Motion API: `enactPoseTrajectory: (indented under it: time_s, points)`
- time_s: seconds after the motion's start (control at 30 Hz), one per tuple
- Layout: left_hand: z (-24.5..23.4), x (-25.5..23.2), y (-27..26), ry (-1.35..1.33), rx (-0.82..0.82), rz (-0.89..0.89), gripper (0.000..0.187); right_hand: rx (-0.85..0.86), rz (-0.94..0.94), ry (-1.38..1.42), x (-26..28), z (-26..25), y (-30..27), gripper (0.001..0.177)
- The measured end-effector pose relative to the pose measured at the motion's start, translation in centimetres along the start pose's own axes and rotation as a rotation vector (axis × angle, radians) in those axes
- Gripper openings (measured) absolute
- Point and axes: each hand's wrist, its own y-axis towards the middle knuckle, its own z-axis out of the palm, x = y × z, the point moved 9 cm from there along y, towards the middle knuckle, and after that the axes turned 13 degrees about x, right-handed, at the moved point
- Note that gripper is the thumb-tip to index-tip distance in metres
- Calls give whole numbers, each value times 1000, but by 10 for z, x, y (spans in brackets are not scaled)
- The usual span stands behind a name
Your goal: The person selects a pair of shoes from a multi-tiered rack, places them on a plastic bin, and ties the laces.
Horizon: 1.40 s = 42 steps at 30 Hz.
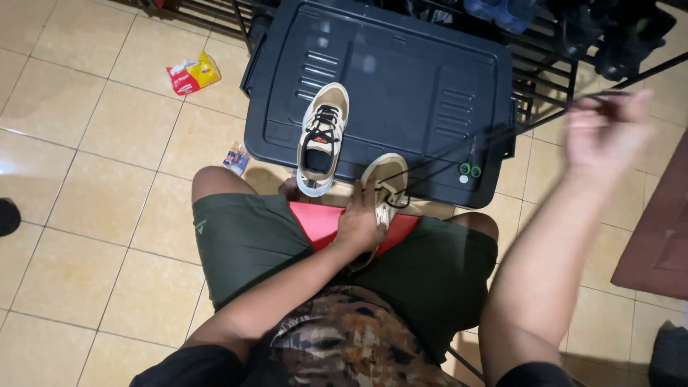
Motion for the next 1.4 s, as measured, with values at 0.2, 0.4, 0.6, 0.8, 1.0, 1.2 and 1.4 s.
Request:
enactPoseTrajectory:
  time_s: [0.2,0.4,0.6,0.8,1.0,1.2,1.4]
  points:
    - [-6,7,-9,-21,-16,-61,109,166,108,-1595,-157,87,-108,37]
    - [-13,1,-14,-22,-5,-84,99,307,1060,-1729,-295,-49,-202,72]
    - [-18,-5,-20,51,0,-81,96,199,902,-1632,-306,-61,-179,35]
    - [-9,-1,-10,76,-10,-43,85,150,773,-1302,-321,-106,-175,29]
    - [-4,6,-4,90,-32,-28,79,298,-509,-965,-179,-177,-112,38]
    - [-3,4,-5,62,-22,-30,73,-481,384,-785,-219,-189,-146,45]
    - [-2,14,-2,18,-59,-32,71,251,753,-1006,-297,-74,-177,33]
